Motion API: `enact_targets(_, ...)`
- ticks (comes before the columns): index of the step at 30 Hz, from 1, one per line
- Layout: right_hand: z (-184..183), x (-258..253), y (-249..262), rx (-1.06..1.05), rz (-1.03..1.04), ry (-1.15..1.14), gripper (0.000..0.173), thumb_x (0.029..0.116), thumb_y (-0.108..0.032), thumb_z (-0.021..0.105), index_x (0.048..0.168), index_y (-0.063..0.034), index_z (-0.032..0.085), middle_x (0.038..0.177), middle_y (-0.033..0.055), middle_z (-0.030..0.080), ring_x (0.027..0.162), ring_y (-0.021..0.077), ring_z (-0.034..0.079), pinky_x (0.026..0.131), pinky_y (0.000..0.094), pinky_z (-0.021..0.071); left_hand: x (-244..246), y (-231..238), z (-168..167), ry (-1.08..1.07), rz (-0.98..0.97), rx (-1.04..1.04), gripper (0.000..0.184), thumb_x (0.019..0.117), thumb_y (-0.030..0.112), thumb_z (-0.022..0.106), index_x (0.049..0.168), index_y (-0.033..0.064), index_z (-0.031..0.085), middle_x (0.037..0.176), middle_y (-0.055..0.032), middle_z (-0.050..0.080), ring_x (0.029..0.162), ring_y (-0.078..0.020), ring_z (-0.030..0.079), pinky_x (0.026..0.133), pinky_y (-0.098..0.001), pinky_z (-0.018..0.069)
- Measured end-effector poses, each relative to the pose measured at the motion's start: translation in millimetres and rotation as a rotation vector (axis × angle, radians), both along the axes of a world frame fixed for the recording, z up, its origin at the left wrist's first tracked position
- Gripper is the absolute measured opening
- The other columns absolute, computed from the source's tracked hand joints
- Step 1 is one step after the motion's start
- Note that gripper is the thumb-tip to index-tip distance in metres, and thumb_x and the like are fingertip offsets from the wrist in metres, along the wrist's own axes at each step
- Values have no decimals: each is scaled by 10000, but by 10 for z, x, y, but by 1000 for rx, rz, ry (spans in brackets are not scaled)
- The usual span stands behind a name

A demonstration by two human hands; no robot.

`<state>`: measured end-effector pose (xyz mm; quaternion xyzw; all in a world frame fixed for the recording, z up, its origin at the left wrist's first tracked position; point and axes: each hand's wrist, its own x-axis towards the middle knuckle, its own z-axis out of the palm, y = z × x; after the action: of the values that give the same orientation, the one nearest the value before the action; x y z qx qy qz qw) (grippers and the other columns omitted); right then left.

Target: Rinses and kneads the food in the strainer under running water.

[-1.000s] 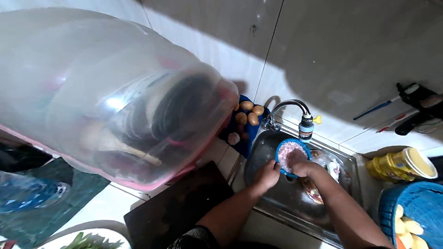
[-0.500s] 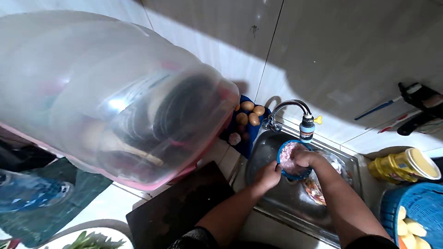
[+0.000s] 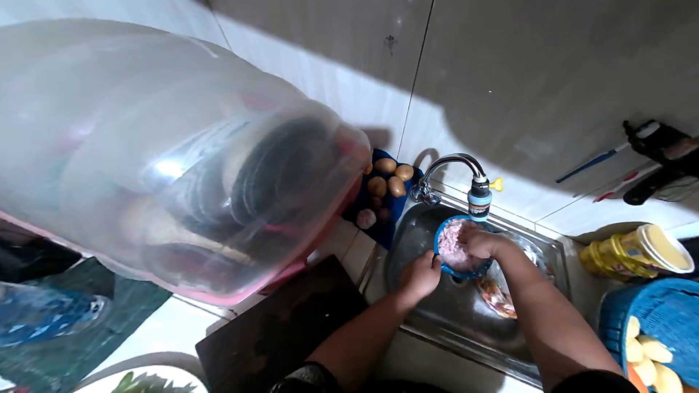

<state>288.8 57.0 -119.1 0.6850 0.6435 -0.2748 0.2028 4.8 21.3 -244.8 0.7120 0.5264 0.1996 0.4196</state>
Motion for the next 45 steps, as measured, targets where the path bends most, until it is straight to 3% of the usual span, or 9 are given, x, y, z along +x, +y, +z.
enact_targets(10, 435, -58, -156, 105, -154, 173, 219, 928, -366, 685, 1088, -222, 725, 921, 51, 734, 750, 225, 725, 673, 518, 621, -8, -36, 89, 100, -5, 38, 503, 1006, 706, 285, 1188, 391, 633, 984, 102, 731, 912, -116, 709, 784, -482, 620)
enact_targets(15, 448, -282, -339, 74, 31, -77, 270, 817, -307, 780, 1039, -166, 721, 1083, 117, 718, 1029, 350, 685, 884, 654, 540, -35, -55, 123, 129, -23, 47, 506, 1001, 719, 281, 1176, 399, 631, 968, 104, 728, 896, -120, 708, 762, -495, 616)
enact_targets(20, -203, -148, -443, 34, 29, -156, 633, 783, -374, 777, 1311, -69, 604, 1378, 232, 583, 1259, 465, 560, 1009, 747, 423, -32, -49, 122, 117, -27, 37, 500, 1006, 714, 279, 1175, 399, 628, 971, 106, 728, 896, -114, 707, 764, -488, 617)
enact_targets(26, -523, -27, -298, -88, 37, -102, 496, 865, -401, 665, 1218, -52, 655, 1214, 230, 671, 1179, 458, 614, 979, 736, 443, -33, -24, 140, 109, -19, 19, 503, 1013, 702, 273, 1126, 373, 636, 944, 100, 720, 878, -114, 701, 752, -474, 613)
enact_targets(31, -153, 11, -308, -194, -305, 152, 391, 912, -459, 642, 1148, -151, 693, 923, 122, 706, 734, 276, 688, 658, 523, 580, -40, -19, 150, 88, -22, 12, 507, 1011, 705, 269, 1141, 376, 632, 956, 102, 723, 888, -108, 703, 762, -472, 617)
enact_targets(34, -5, -33, -373, -145, -208, 166, 343, 901, -421, 683, 1138, -176, 715, 956, 103, 723, 788, 267, 702, 715, 531, 588, -27, -12, 107, 54, -15, 0, 487, 1014, 692, 285, 1148, 376, 631, 956, 101, 721, 892, -106, 701, 765, -467, 617)
enact_targets(36, -75, -14, -379, -86, -39, 153, 450, 792, -421, 821, 1150, -171, 711, 1162, 128, 704, 1061, 342, 676, 927, 639, 536, -28, -8, 88, 43, -14, -4, 486, 1014, 696, 291, 1155, 381, 633, 960, 104, 722, 895, -103, 702, 771, -465, 618)
enact_targets(38, -206, 16, -377, -51, 45, 148, 527, 706, -439, 884, 1121, -156, 724, 1191, 144, 698, 1129, 379, 648, 992, 681, 490, -33, -13, 108, 50, -13, -8, 489, 1010, 703, 295, 1160, 385, 634, 973, 107, 725, 903, -102, 703, 778, -469, 615)
enact_targets(45, 223, -74, -404, 0, -250, 405, 271, 895, -330, 749, 1157, -264, 724, 956, 50, 733, 759, 218, 707, 656, 475, 606, -55, -11, 109, 20, -26, -10, 487, 1010, 704, 299, 1179, 393, 633, 980, 108, 727, 907, -97, 704, 793, -462, 620)
